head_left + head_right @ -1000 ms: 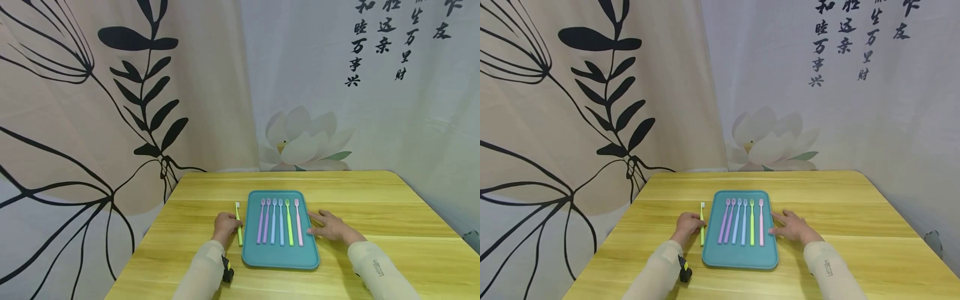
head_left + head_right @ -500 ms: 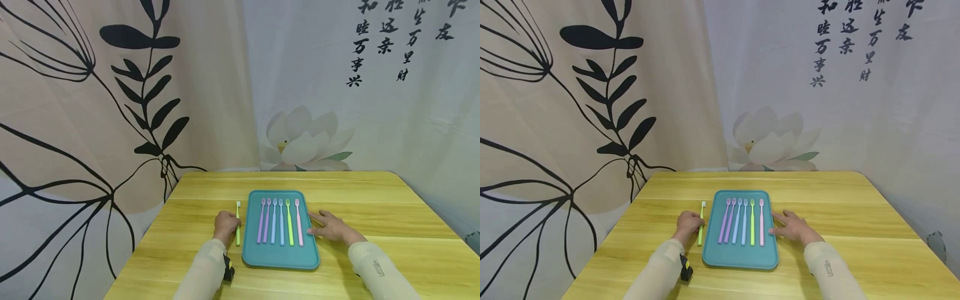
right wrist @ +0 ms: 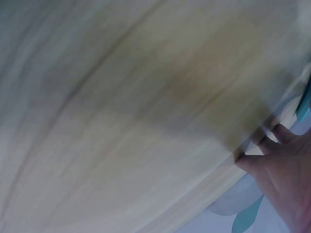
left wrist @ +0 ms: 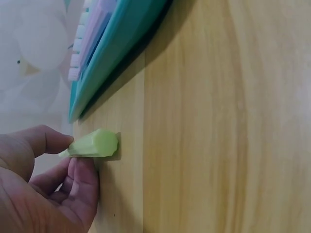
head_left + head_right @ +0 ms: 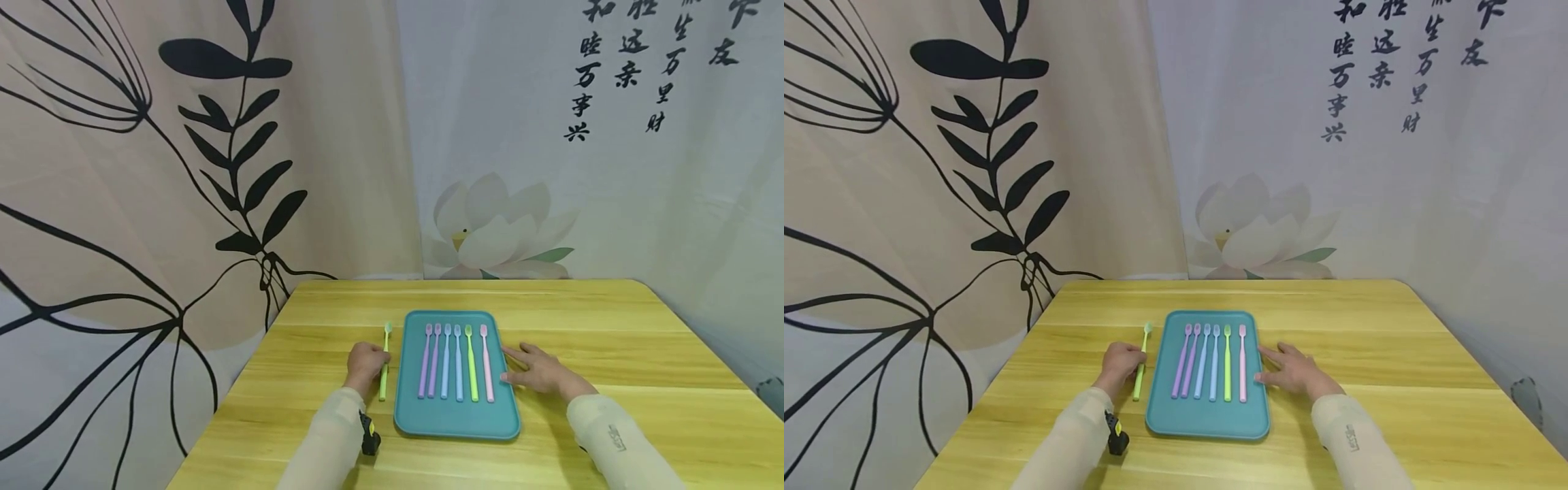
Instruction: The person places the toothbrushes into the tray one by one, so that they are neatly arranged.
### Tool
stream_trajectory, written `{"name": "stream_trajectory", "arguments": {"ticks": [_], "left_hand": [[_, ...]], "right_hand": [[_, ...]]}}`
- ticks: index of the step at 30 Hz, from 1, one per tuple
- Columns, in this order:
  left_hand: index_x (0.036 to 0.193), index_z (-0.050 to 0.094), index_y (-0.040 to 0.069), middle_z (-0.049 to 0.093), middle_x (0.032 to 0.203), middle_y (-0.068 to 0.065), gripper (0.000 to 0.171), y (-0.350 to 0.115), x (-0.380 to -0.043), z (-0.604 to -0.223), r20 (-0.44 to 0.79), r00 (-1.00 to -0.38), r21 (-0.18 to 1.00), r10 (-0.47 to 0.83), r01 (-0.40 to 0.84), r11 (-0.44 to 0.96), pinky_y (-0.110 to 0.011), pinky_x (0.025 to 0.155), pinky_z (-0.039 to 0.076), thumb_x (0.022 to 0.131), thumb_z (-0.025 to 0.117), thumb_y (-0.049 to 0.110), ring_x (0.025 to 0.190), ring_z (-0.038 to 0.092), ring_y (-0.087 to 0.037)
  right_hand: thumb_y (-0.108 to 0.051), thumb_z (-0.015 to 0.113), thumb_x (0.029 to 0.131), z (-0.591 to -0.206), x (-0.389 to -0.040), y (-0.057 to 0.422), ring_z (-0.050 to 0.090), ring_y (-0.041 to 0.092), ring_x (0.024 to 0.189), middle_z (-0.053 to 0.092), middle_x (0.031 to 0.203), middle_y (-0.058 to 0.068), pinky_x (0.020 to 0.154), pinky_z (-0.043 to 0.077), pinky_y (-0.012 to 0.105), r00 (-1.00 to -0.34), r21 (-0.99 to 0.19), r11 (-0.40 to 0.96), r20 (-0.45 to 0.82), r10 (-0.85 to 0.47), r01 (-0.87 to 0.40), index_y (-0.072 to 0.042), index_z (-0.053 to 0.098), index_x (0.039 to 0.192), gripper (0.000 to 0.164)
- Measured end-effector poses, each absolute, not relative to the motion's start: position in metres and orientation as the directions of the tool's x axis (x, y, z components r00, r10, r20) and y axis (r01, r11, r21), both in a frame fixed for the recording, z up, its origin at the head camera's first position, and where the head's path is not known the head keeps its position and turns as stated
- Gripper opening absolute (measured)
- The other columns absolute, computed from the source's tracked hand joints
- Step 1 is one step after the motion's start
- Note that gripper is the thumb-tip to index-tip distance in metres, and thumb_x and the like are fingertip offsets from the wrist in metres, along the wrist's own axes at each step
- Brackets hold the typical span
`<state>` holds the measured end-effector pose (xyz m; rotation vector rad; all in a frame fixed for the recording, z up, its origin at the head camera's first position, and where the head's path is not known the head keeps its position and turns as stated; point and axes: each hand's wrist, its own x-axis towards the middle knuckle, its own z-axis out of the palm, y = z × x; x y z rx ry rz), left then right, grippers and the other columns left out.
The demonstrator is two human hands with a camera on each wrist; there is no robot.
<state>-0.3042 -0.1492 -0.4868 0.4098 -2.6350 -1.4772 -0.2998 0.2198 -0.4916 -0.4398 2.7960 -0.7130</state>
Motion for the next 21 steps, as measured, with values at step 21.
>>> {"name": "stream_trajectory", "arguments": {"ticks": [21], "left_hand": [[0.124, 0.066, -0.002, 0.064, 0.1, -0.014, 0.035, -0.1425, -0.3122, -0.4807, -0.013, -0.971, 0.957, -0.24, -0.081, 0.278, -0.033, 0.068, 0.056, 0.089, 0.066, 0.003, 0.082, 0.061, -0.021]], "right_hand": [[-0.056, 0.061, 0.092, -0.4887, -0.2985, 0.2181, 0.021, 0.061, 0.136, 0.022, 0.153, 0.037, 0.104, 0.012, 0.077, -0.929, -0.492, 0.839, -0.145, -0.341, -0.231, -0.012, 0.037, 0.154, 0.079]]}}
